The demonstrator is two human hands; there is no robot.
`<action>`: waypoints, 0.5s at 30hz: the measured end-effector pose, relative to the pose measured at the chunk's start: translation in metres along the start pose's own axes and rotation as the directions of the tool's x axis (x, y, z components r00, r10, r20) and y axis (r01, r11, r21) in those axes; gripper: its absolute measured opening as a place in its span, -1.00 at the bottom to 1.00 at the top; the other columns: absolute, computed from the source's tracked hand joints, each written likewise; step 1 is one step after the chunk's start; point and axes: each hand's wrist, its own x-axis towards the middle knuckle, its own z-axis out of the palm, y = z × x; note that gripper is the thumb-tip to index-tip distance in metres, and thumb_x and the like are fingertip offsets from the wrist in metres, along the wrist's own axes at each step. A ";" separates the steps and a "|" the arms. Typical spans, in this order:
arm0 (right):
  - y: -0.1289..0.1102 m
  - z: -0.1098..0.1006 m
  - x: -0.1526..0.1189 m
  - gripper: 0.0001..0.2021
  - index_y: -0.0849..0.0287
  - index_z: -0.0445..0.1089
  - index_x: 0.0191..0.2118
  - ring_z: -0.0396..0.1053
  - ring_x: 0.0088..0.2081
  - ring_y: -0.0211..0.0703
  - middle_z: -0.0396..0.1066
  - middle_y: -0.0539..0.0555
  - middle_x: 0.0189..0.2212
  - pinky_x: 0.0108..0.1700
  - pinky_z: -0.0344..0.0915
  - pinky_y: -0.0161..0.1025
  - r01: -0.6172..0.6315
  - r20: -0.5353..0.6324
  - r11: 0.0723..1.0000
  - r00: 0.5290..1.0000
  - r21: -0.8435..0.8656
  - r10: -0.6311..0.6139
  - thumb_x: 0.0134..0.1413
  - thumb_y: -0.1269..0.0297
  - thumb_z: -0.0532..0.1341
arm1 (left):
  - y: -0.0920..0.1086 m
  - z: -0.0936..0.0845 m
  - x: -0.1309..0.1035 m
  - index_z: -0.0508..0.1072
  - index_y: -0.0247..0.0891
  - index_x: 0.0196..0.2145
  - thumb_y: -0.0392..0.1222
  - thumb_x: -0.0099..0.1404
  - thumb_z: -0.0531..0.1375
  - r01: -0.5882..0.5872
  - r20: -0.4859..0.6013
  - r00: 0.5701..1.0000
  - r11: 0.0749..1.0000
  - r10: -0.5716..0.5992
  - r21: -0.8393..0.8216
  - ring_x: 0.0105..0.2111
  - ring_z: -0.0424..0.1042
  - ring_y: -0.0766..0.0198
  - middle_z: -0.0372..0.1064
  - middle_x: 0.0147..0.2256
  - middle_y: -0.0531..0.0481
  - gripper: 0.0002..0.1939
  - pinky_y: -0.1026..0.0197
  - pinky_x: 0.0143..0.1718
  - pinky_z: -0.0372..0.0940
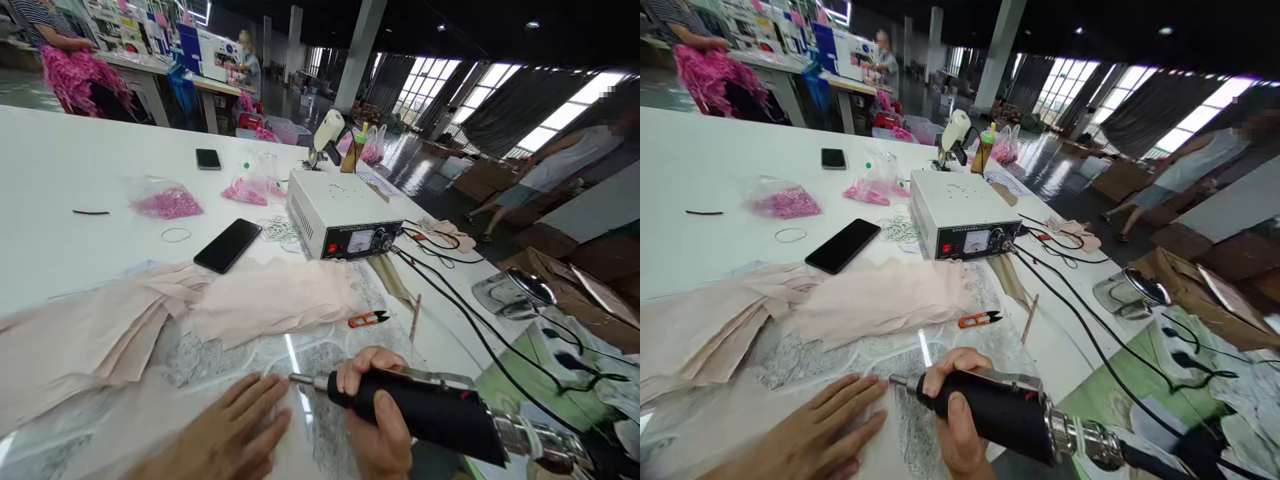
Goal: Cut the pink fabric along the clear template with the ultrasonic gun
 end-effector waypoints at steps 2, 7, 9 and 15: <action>-0.001 -0.001 -0.001 -0.88 0.08 0.39 -0.20 0.38 -0.48 -0.33 0.30 -0.04 -0.36 -0.40 0.42 -0.32 0.005 0.009 1.000 1.000 -0.021 -0.005 0.19 0.19 0.24 | 0.000 0.002 -0.001 0.31 -0.26 0.27 -0.25 0.35 0.20 0.007 -0.007 1.000 1.000 -0.008 -0.021 0.25 0.29 -0.01 0.23 0.28 -0.21 -0.45 -0.02 0.09 0.42; -0.002 0.000 0.000 -0.91 0.05 0.35 -0.24 0.36 -0.50 -0.29 0.28 -0.04 -0.37 -0.45 0.41 -0.26 0.022 0.049 0.995 0.999 -0.100 -0.017 0.21 0.18 0.23 | 0.001 0.007 -0.002 0.33 -0.24 0.26 -0.29 0.32 0.19 0.031 -0.045 0.998 0.997 -0.034 -0.067 0.26 0.27 0.01 0.23 0.29 -0.20 -0.45 -0.03 0.17 0.35; -0.002 0.001 0.001 -0.89 0.04 0.34 -0.25 0.36 -0.51 -0.28 0.27 -0.04 -0.38 -0.46 0.41 -0.25 0.023 0.048 0.992 0.999 -0.121 -0.018 0.21 0.16 0.23 | 0.001 0.008 -0.003 0.33 -0.23 0.26 -0.29 0.33 0.18 0.040 -0.062 0.997 0.996 -0.044 -0.076 0.26 0.27 0.02 0.23 0.29 -0.18 -0.46 -0.03 0.18 0.33; -0.008 -0.004 0.009 -0.89 0.05 0.38 -0.24 0.32 -0.51 -0.30 0.25 -0.04 -0.38 -0.46 0.37 -0.28 0.032 -0.023 0.997 0.999 -0.072 -0.034 0.16 0.16 0.24 | 0.001 0.008 -0.002 0.34 -0.24 0.26 -0.30 0.42 0.10 0.042 -0.110 0.993 0.996 -0.051 -0.078 0.23 0.32 0.02 0.26 0.27 -0.17 -0.53 0.00 0.16 0.36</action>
